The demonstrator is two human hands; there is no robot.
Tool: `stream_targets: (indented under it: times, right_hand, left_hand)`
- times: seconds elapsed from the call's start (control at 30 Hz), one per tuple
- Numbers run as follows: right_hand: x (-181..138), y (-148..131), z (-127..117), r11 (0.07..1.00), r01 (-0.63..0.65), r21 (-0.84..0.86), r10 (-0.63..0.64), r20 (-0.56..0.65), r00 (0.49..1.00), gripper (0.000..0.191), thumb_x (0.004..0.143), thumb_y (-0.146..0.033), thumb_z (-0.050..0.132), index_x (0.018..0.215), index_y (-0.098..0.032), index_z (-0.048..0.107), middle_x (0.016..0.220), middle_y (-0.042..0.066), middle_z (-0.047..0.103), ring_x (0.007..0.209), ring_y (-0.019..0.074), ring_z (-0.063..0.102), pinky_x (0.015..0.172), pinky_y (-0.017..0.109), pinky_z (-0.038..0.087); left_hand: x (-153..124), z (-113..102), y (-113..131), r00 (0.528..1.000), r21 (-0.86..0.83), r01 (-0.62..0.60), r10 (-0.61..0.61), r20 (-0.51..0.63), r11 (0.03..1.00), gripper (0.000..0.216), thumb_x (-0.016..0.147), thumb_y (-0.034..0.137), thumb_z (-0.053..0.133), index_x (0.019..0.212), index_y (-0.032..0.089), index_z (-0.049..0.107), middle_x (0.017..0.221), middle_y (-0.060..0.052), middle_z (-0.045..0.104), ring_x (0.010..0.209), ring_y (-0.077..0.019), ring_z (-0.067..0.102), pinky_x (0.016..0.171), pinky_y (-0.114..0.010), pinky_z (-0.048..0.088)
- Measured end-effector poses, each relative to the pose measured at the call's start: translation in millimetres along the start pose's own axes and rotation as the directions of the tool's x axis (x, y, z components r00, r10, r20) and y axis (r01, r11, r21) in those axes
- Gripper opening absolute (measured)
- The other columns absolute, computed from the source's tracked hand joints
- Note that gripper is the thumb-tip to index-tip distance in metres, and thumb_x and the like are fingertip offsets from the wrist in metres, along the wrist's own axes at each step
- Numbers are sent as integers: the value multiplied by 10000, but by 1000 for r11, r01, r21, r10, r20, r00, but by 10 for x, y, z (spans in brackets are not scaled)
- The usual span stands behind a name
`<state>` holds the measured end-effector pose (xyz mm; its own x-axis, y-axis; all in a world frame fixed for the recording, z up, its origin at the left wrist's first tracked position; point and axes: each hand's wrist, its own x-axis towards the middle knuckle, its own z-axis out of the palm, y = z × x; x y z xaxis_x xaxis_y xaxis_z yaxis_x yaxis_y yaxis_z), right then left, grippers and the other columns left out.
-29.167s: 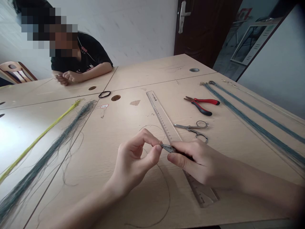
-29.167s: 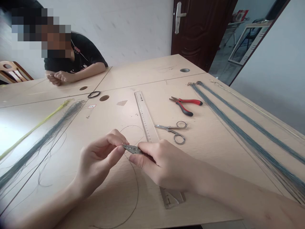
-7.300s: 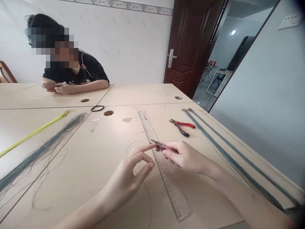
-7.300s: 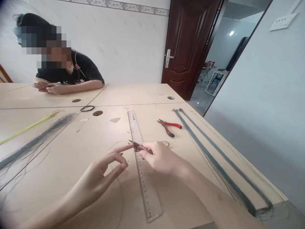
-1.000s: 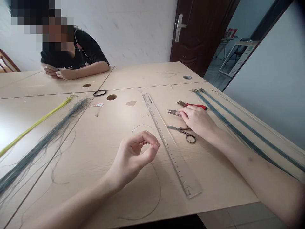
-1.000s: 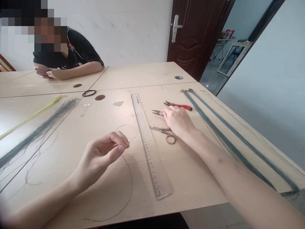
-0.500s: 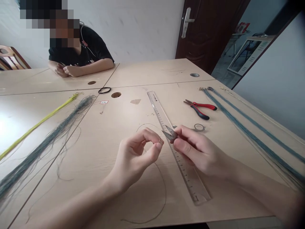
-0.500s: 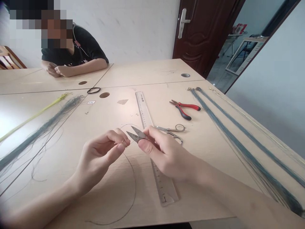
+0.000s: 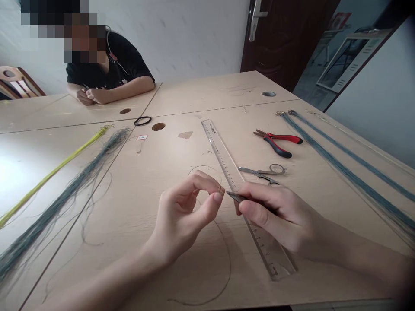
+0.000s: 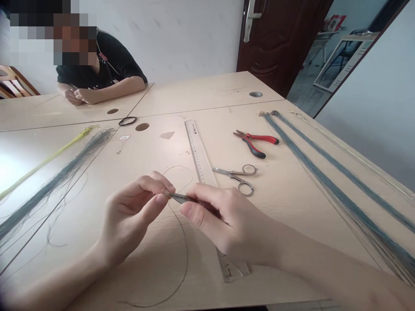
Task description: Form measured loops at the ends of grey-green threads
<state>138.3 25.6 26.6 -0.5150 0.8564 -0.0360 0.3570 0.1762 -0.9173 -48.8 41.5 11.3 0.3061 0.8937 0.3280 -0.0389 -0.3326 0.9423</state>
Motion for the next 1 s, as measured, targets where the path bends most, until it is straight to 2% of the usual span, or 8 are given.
stream_targets:
  times: [0.13,0.27,0.5,1.0]
  right_hand:
    - [-6,3,4,999,-34,-17,35,25,999,271,926,-417,392,812,-194,495,609,-47,324,517,88,308,443,235,261]
    - [5,19,3,999,5,-39,-4,14,1000,301,926,-440,385,775,-193,469,605,-52,318,515,81,311,442,230,258]
    - [15,-21,5,998,-7,-57,8,23,1000,291,926,-378,404,706,-188,413,581,-60,300,500,74,298,436,225,250]
    - [31,-38,-5,996,-27,-80,31,47,998,271,928,-383,396,754,-183,450,588,-61,295,509,77,296,446,232,251]
  left_hand:
    - [-21,-8,-12,1000,12,-5,5,27,1000,111,842,128,565,747,181,583,774,7,579,756,-102,532,685,-215,433]
    - [-20,-6,-21,999,14,-1,0,42,1000,105,844,136,566,750,181,580,774,-1,574,754,-114,535,689,-234,434]
    - [-1,-4,-30,999,24,-2,1,41,1000,105,843,141,568,746,176,585,768,1,575,748,-111,534,682,-230,430]
    - [-14,-7,-16,999,49,-28,26,41,998,109,838,129,567,736,166,579,750,4,569,735,-107,530,671,-235,421]
